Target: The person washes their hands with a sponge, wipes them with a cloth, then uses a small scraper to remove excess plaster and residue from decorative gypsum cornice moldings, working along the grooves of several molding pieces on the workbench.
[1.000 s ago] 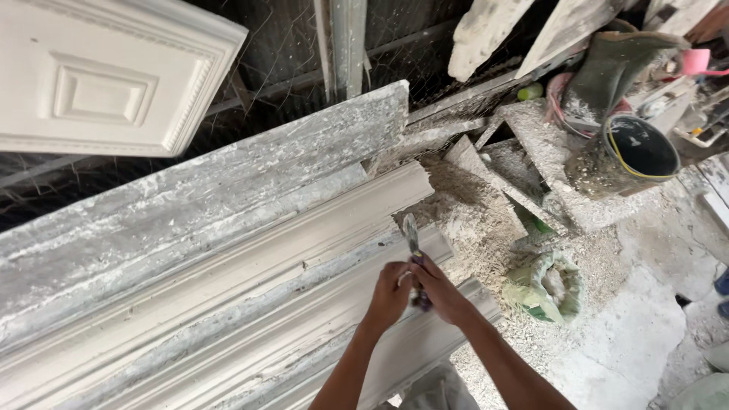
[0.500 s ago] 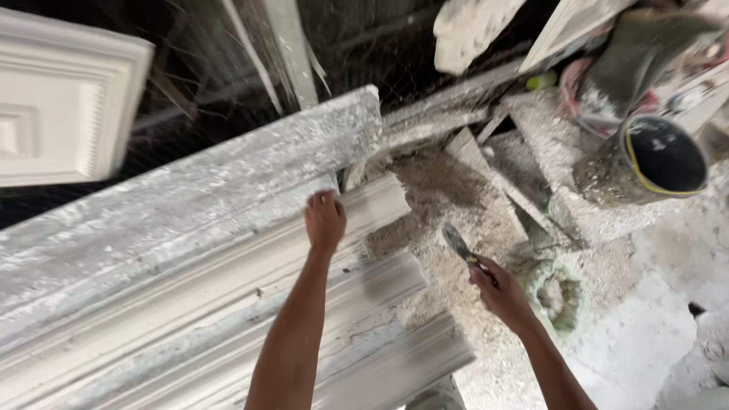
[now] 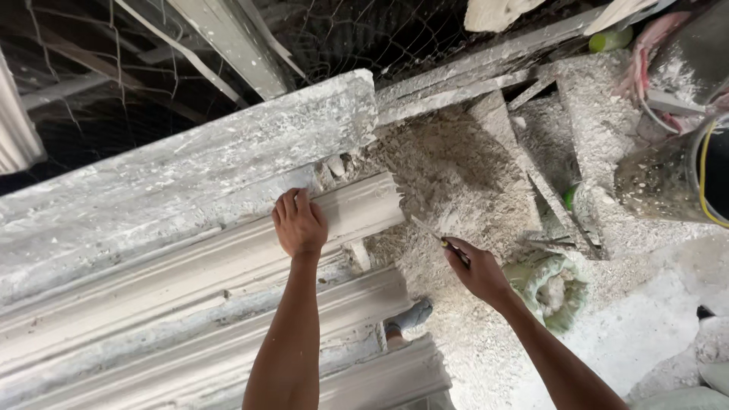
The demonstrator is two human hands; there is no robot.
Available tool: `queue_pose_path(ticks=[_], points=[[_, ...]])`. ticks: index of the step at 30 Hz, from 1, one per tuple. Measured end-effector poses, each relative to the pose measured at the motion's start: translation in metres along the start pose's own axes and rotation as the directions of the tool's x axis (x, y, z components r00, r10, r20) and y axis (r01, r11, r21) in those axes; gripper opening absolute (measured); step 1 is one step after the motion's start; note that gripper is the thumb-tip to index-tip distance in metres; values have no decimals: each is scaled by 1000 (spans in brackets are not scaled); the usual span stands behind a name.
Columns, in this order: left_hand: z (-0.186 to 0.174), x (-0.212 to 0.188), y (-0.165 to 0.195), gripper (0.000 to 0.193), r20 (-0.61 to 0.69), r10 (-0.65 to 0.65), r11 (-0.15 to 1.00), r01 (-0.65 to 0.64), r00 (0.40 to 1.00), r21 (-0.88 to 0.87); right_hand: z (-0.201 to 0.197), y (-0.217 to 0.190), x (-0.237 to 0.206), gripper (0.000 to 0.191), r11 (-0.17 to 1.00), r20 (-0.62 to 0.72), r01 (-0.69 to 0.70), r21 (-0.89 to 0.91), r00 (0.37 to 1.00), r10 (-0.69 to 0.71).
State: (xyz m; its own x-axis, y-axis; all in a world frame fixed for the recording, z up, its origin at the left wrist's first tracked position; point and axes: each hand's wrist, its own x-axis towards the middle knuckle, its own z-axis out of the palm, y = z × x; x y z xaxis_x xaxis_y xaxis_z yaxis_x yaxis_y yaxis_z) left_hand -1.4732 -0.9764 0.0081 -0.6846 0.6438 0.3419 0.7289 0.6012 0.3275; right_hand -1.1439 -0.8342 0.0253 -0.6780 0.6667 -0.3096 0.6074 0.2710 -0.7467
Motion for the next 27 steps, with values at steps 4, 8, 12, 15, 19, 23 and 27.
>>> queue_pose_path(ticks=[4,8,12,15,19,23,27], points=[[5,-5,-3,27,-7,15,999,-14,1000,32,16,15,10,40,998,20,-35,57,999,34],[6,-7,-5,26,-5,15,999,-15,1000,33,3,31,2,39,997,21,-63,40,998,62],[4,-7,-4,24,15,3,999,-3,1000,39,3,23,-7,40,991,85,-126,50,989,122],[4,-6,-3,23,-8,31,999,-31,999,37,13,13,5,39,991,-10,22,133,1000,-21],[4,-7,-3,22,-25,35,999,-34,999,43,0,14,6,41,990,46,-119,68,992,116],[3,-7,-4,21,-3,36,999,-36,999,41,-5,6,11,40,992,32,-67,105,997,64],[2,-7,-4,20,-8,50,998,-50,999,39,1,-16,39,40,992,56,-116,40,992,114]])
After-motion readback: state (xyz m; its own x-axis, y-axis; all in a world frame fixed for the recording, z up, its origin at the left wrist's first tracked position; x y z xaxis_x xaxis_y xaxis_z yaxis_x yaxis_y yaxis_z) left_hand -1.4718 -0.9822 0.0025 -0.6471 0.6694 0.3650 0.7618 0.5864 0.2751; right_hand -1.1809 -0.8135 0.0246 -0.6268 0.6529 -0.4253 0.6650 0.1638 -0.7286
